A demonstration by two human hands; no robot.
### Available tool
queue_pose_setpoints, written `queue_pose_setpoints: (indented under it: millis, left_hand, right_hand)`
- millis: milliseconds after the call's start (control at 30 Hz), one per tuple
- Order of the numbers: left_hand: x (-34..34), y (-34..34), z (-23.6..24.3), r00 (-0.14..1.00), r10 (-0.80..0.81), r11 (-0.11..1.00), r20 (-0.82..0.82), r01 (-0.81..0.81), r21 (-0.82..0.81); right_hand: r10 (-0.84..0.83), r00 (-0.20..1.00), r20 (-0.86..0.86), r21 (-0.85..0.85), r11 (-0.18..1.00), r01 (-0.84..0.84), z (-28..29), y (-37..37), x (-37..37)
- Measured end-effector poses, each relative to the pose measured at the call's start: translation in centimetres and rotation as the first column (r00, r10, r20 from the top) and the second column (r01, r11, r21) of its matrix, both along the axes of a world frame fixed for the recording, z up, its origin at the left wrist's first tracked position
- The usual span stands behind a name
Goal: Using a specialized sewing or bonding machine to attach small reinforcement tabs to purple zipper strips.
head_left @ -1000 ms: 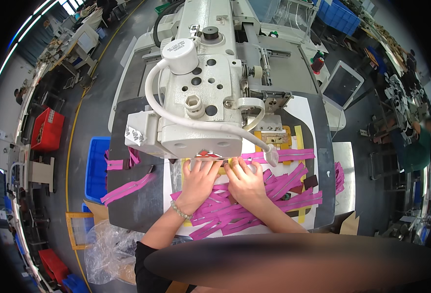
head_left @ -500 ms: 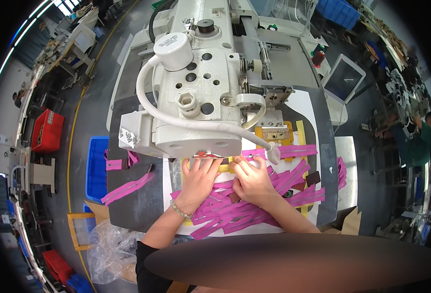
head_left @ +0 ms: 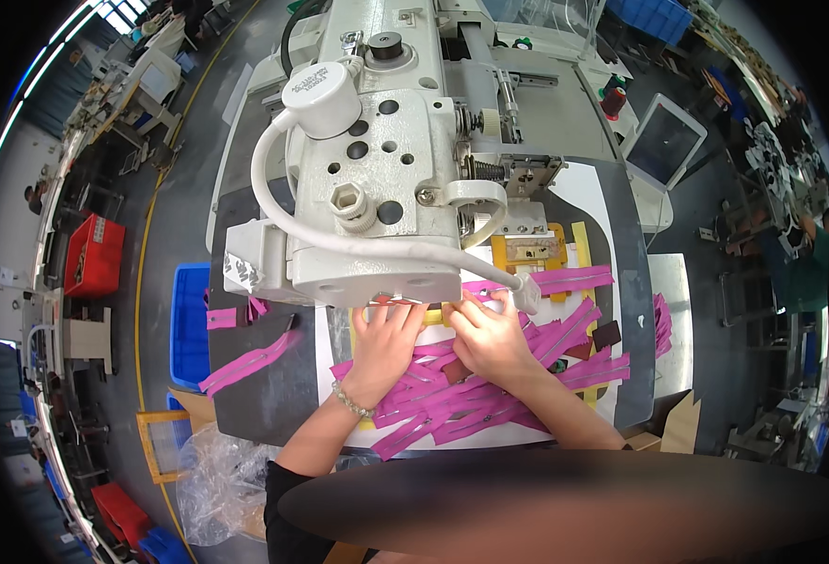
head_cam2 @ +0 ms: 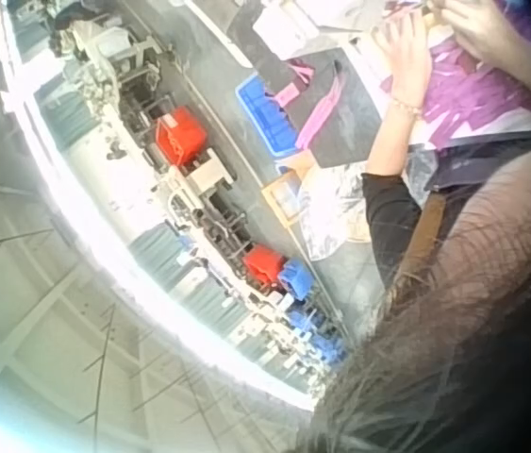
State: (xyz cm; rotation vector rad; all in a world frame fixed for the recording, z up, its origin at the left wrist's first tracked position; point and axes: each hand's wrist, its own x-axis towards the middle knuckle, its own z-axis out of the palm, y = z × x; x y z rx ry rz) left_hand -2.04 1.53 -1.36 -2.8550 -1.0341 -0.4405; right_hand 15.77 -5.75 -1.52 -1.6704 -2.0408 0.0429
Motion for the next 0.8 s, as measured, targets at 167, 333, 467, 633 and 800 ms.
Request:
queue_pose_setpoints:
  millis: [167, 333, 467, 633, 800]
  left_hand:
    - [0.0, 0.1, 0.1, 1.000, -0.002, 1.000, 0.002, 0.002, -0.024]
    - [-0.1, 0.0, 0.1, 1.000, 0.012, 0.997, -0.016, -0.013, -0.070]
    - [-0.2, -0.2, 0.0, 0.999, 0.013, 0.996, -0.037, -0.016, -0.082]
    - [-0.3, -0.2, -0.2, 0.998, 0.022, 0.997, -0.061, -0.026, -0.069]
    - [-0.2, -0.1, 0.1, 0.999, 0.017, 0.995, -0.049, -0.022, -0.099]
  right_hand:
    - [-0.013, 1.000, 0.018, 0.008, 1.000, 0.013, -0.1, -0.1, 0.1]
    - [-0.029, 0.999, 0.028, 0.021, 0.999, 0.028, -0.1, 0.0, 0.0]
    - [-0.011, 1.000, 0.016, 0.119, 0.993, 0.009, 0.6, 0.2, 0.0]
    - [-0.012, 1.000, 0.011, 0.131, 0.991, 0.011, 0.7, 0.2, -0.1]
    - [-0.025, 1.000, -0.007, 0.014, 1.000, 0.025, -0.3, 0.0, -0.2]
